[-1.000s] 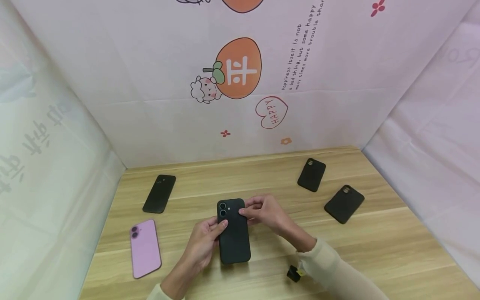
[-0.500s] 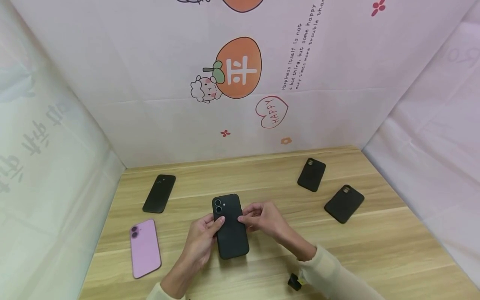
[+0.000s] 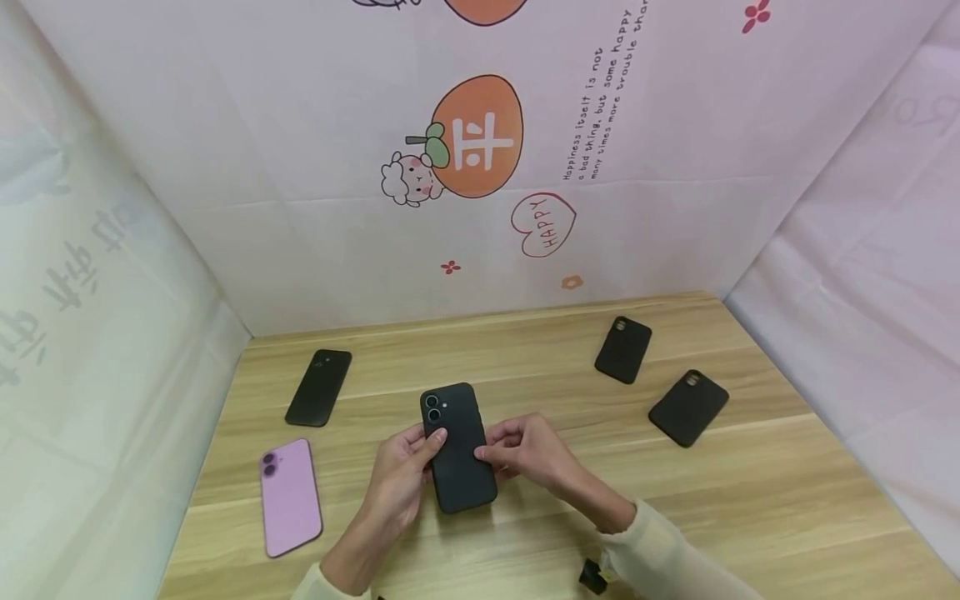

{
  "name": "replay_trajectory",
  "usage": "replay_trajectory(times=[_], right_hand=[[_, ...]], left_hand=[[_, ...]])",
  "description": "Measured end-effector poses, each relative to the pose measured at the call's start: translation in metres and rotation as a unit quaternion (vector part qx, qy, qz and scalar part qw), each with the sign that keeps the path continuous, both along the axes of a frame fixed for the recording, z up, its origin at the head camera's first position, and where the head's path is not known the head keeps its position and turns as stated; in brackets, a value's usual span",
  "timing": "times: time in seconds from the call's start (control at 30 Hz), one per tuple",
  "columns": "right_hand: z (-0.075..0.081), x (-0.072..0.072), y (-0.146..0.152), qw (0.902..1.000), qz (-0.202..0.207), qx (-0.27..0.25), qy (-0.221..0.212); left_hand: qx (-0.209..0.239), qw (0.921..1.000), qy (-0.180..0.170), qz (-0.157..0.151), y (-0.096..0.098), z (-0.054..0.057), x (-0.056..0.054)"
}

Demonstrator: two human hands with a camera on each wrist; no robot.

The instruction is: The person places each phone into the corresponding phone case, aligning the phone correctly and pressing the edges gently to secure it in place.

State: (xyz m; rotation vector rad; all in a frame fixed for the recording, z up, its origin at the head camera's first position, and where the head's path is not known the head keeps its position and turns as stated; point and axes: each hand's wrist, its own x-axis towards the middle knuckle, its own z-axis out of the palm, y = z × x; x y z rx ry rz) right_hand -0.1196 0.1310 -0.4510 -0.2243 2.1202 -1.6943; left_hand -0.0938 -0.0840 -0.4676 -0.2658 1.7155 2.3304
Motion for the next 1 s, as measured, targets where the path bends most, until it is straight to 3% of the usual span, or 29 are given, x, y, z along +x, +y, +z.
replay_trajectory(times=[0.2, 0.5, 1.0], right_hand=[[0.000, 0.001, 0.001, 0.9999, 0.013, -0.001, 0.007], [0.000, 0.001, 0.004, 0.9985, 0.040, 0.013, 0.035], [0.013, -0.009, 0.019, 0.9868, 0.135, 0.059, 0.068]], left_hand=[[0.005, 1.0000, -0.005, -0.004, 0.000, 0.000, 0.000], [0.012, 0.9992, -0.012, -0.037, -0.004, 0.000, 0.000], [0.019, 0.9954, -0.017, -0.093, -0.010, 0.002, -0.003]])
